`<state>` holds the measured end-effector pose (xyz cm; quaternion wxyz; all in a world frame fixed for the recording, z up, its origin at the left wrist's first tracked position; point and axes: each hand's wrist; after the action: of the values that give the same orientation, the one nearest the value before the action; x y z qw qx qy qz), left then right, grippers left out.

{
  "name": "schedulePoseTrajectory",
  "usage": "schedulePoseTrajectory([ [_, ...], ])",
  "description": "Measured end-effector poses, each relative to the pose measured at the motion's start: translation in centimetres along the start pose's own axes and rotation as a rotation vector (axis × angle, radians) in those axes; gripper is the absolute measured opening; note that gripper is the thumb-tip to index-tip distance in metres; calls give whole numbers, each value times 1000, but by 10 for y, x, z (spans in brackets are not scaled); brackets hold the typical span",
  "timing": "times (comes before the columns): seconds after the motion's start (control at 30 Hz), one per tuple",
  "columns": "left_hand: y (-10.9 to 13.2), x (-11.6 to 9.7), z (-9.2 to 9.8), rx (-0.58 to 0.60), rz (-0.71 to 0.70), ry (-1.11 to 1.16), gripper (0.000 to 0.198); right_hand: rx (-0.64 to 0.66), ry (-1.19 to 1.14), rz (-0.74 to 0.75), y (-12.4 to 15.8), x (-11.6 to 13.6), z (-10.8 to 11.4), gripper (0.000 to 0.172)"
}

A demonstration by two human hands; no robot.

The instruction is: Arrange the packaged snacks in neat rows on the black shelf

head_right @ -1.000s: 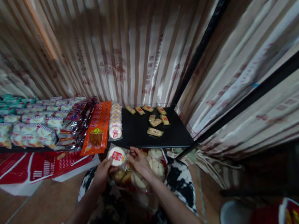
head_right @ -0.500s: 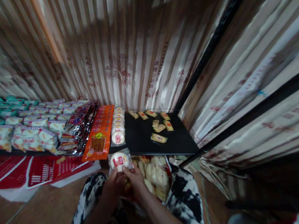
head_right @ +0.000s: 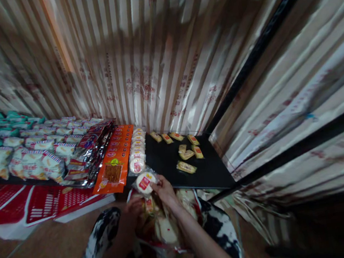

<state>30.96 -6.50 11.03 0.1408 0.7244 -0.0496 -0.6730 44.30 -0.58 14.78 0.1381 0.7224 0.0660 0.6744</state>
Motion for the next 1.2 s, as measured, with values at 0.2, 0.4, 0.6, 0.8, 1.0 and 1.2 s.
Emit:
schedulePoseTrajectory([
  [0.2, -25, -14, 4, -173, -545, -499, 36, 89, 87, 141, -38, -3, -10, 34],
  [0.4, -52, -12, 5, -191, -722, -856, 41, 148, 183, 203, -61, -6, -25, 24],
  [0.6, -68, -1, 0, -199, -744, -940, 45, -20, 414, 249, -76, -10, -29, 19],
  [0.8, -70, 0, -5, -217, -765, -953, 40, -161, 562, 316, -71, -20, -33, 44],
  [1.0, -66, -3, -6, -204, -752, -962, 41, -109, 684, 393, -66, -24, -34, 54],
  [1.2, -69, -6, -7, -213, -750, -942, 37, -95, 741, 390, -67, -23, -31, 52],
])
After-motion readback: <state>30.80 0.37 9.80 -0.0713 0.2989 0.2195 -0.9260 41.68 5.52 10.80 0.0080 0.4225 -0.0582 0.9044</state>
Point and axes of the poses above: each hand's wrist, its own y-axis away from the middle knuckle, its own z-axis out of the back of the hand, x = y × z, and after that the axes turned 1 degree about y, right-handed
